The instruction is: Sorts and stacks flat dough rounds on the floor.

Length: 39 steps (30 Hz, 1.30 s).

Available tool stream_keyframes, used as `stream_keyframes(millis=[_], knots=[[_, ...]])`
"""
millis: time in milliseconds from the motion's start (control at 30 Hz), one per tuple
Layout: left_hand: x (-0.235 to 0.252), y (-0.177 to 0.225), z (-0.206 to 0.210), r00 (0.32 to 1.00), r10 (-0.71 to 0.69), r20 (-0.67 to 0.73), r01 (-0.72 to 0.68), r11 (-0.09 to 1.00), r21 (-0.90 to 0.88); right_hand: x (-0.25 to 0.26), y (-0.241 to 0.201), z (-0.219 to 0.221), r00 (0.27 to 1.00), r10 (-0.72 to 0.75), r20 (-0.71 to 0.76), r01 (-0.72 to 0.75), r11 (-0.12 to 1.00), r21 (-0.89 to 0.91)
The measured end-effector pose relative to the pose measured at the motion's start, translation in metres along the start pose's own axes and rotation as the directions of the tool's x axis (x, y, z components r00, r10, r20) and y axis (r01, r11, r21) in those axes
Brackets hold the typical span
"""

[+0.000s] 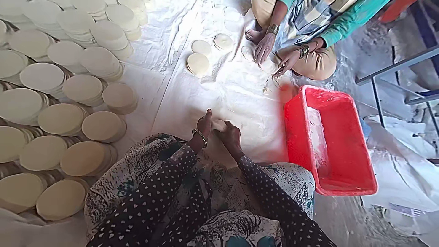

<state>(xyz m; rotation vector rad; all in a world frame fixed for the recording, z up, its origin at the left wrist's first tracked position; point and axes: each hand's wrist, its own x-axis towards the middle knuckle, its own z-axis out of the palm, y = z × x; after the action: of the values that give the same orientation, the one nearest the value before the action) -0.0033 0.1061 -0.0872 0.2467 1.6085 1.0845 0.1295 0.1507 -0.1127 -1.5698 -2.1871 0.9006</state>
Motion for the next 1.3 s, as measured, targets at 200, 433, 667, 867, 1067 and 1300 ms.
stream_keyframes(millis=[200, 433, 667, 867, 1067, 1300], knots=[[-0.013, 0.008, -0.005, 1.0, 0.017, 0.019, -0.016, 0.997, -0.08, -0.001, 0.002, 0.0, 0.991, -0.076, -0.114, 0.097, 0.977, 0.189], [0.003, 0.006, -0.007, 0.998, 0.009, -0.062, -0.018, 0.99, -0.142, 0.019, 0.01, -0.013, 0.971, -0.12, 0.208, 0.031, 0.921, 0.388], [0.004, 0.024, -0.001, 0.997, 0.004, -0.073, -0.019, 0.98, -0.2, 0.004, -0.032, -0.083, 0.946, 0.043, 0.322, -0.038, 0.999, -0.022], [0.003, 0.024, -0.002, 0.997, 0.021, -0.07, -0.033, 0.983, -0.178, 0.028, -0.014, -0.079, 0.954, 0.113, 0.277, -0.081, 0.989, -0.123], [0.001, 0.017, -0.005, 0.998, 0.02, -0.057, -0.029, 0.989, -0.147, -0.011, -0.082, -0.1, 0.932, 0.045, 0.36, 0.016, 0.986, -0.165], [0.009, 0.002, 0.0, 0.998, -0.045, 0.035, 0.05, 0.99, -0.135, 0.004, 0.018, -0.015, 0.981, -0.121, -0.15, 0.14, 0.982, 0.128]])
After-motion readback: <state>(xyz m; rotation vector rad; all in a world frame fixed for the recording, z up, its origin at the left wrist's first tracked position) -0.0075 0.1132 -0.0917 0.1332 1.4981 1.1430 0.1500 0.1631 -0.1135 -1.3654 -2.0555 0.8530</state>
